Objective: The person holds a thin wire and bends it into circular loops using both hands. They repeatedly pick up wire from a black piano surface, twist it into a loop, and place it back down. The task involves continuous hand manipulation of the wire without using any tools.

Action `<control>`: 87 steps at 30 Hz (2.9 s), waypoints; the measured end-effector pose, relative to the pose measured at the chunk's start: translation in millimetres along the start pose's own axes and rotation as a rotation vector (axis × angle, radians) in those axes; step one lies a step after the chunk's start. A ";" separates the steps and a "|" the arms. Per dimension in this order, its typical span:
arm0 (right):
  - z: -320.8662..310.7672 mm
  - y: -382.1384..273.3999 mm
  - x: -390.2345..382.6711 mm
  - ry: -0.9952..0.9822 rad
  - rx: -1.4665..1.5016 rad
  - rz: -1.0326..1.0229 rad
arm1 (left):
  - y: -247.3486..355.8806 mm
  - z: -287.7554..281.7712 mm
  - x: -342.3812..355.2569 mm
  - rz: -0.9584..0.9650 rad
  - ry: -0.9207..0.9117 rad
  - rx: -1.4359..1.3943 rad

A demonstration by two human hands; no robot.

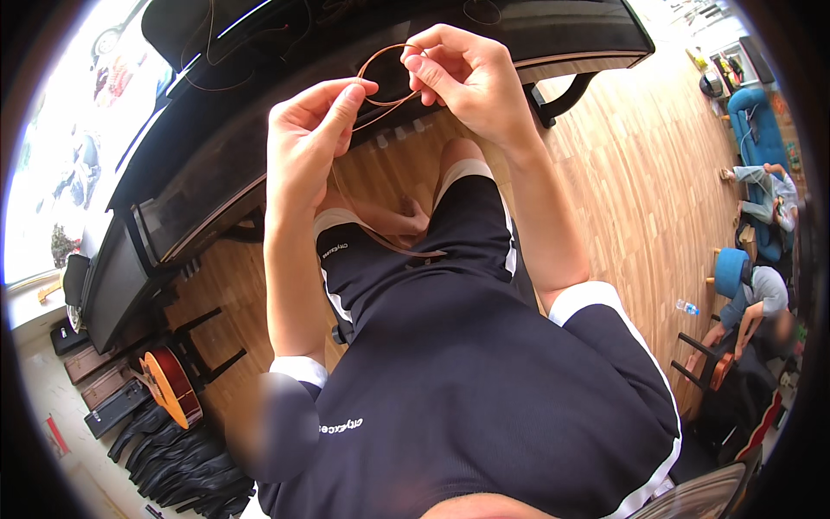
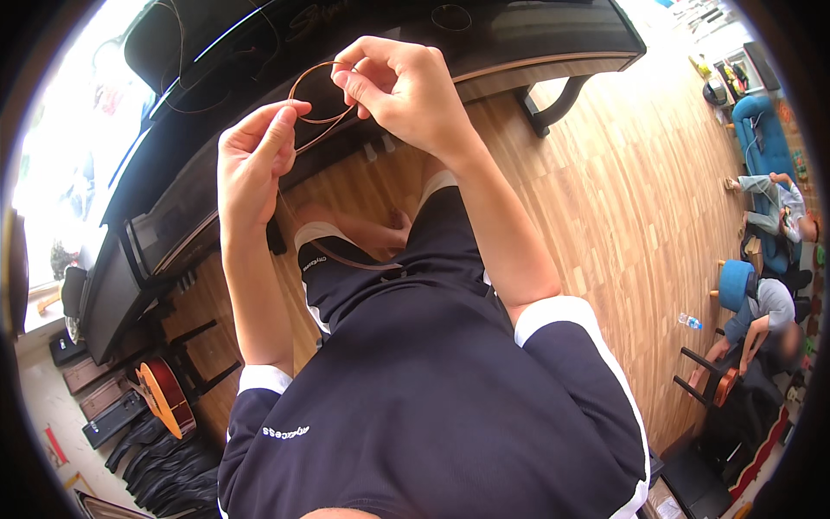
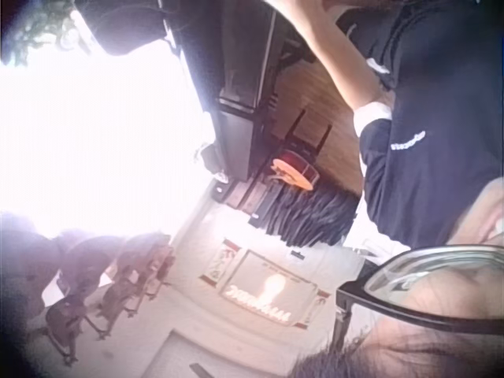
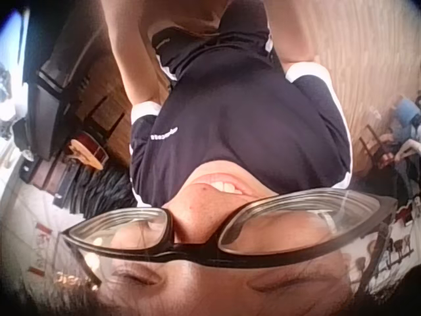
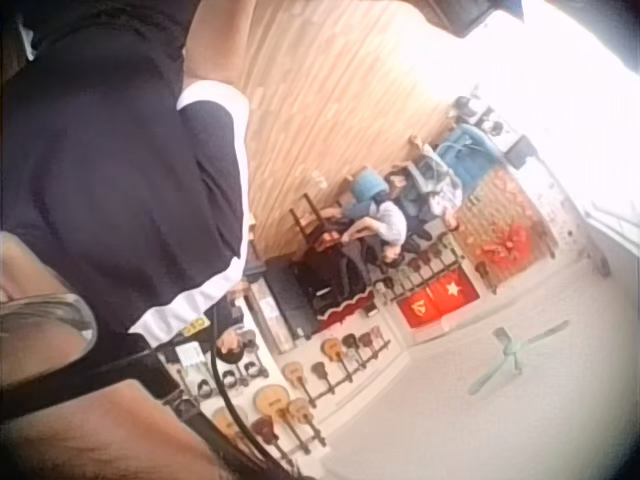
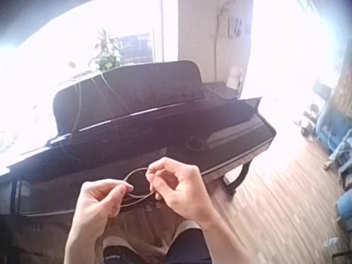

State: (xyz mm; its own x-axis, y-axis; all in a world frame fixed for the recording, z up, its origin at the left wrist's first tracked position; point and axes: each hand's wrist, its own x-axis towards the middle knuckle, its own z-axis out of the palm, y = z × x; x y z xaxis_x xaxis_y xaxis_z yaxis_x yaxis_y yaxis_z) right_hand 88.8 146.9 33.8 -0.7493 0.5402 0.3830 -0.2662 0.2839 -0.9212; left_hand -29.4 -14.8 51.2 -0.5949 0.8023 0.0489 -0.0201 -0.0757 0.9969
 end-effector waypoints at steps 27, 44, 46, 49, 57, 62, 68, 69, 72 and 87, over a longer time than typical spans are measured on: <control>35.0 49.8 -22.2 0.283 0.420 -0.042 | -36.1 4.0 8.5 -0.020 0.242 -0.184; 34.8 58.2 -24.5 -0.068 0.994 0.304 | -51.2 13.9 8.5 0.092 0.180 -0.047; 34.7 61.1 -24.5 -0.080 1.061 0.342 | -55.3 11.5 9.7 0.133 0.186 -0.019; 40.0 57.5 -25.1 -0.032 1.144 0.425 | -56.8 16.3 11.4 0.291 0.250 0.097; 36.0 67.7 -30.0 -0.011 1.408 0.625 | -66.5 14.5 16.4 0.582 0.362 0.545; 36.6 82.6 -37.1 -0.045 1.467 0.596 | -63.2 18.7 11.9 0.585 0.338 0.616; 40.4 63.9 -35.4 -0.055 1.343 0.563 | -70.2 15.3 12.7 0.592 0.371 0.574; 40.9 61.4 -34.8 -0.027 1.340 0.584 | -70.6 16.1 13.5 0.608 0.383 0.584; 40.8 60.8 -35.1 0.013 1.340 0.603 | -68.1 16.8 10.4 0.626 0.387 0.641; 43.3 63.9 -34.8 -0.035 1.183 0.500 | -70.7 14.7 5.5 0.678 0.325 0.706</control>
State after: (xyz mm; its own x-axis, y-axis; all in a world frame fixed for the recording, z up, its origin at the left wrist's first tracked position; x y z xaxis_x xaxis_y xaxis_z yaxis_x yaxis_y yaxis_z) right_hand 71.6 111.9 -41.3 -0.9339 0.3574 -0.0061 -0.3127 -0.8251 -0.4705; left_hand -19.5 3.7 -18.1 -0.4956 0.5141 0.7001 0.8149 -0.0037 0.5796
